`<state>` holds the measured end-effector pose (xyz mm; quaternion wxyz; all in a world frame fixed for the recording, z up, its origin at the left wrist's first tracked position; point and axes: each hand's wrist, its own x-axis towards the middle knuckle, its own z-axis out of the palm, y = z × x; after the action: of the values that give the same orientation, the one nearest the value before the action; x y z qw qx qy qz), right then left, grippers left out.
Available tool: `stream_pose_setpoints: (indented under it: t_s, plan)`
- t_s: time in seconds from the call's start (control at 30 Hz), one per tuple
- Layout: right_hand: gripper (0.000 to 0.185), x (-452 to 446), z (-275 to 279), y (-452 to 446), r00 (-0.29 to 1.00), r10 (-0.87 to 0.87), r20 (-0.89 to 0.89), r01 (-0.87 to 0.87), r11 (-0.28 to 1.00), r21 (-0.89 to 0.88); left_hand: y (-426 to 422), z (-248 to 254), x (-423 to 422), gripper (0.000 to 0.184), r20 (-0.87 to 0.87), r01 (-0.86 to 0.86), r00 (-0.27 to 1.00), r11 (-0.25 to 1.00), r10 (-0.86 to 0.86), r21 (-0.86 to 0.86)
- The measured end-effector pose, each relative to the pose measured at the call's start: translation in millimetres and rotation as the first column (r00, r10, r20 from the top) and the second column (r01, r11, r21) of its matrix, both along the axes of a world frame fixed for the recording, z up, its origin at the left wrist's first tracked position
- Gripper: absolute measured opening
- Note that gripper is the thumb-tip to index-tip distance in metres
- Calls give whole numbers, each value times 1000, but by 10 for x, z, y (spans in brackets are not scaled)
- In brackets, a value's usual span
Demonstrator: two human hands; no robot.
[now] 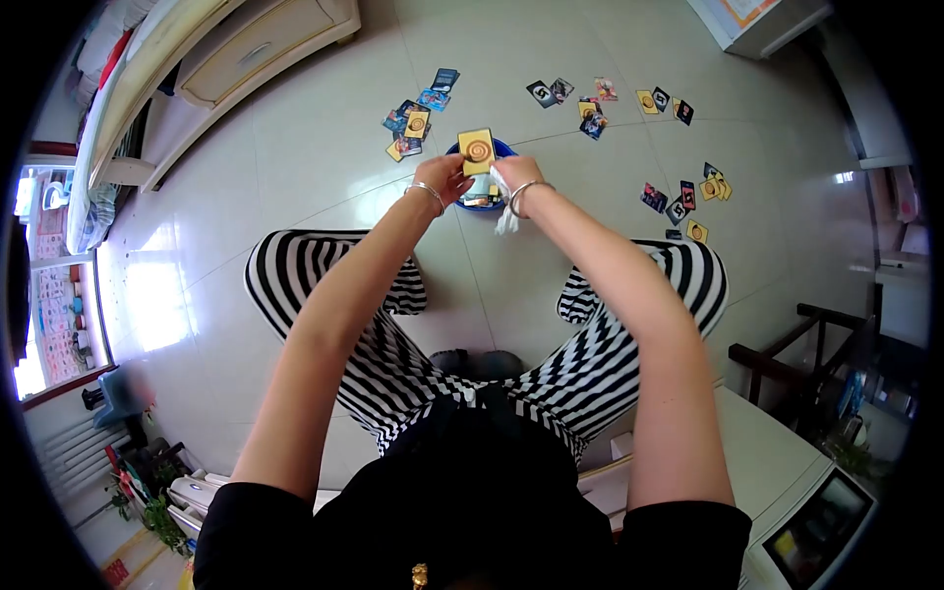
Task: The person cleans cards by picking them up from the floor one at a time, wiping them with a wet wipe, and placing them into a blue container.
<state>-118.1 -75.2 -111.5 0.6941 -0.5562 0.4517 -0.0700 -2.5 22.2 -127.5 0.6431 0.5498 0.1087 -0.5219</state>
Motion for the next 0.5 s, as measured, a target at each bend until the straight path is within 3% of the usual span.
stream_pose_setpoints:
  t_s: [0.03,0.27,0.4,0.5]
  plan:
    - [20,0,-174,-6,995,-11,-103,12,1000,2,20,-174,-7,10,16,-19,1000,1000,18,18]
    - [19,103,-1392,67,984,-74,-165,72,997,-17,3,-1016,21,5,49,-39,998,974,28,221]
    - [21,154,-1530,68,971,-158,-180,167,985,37,-82,-1444,107,7,108,-2,994,969,-26,248]
    - [23,80,-1706,-5,937,-182,-297,197,980,20,-124,-1704,147,9,211,141,949,916,-232,376]
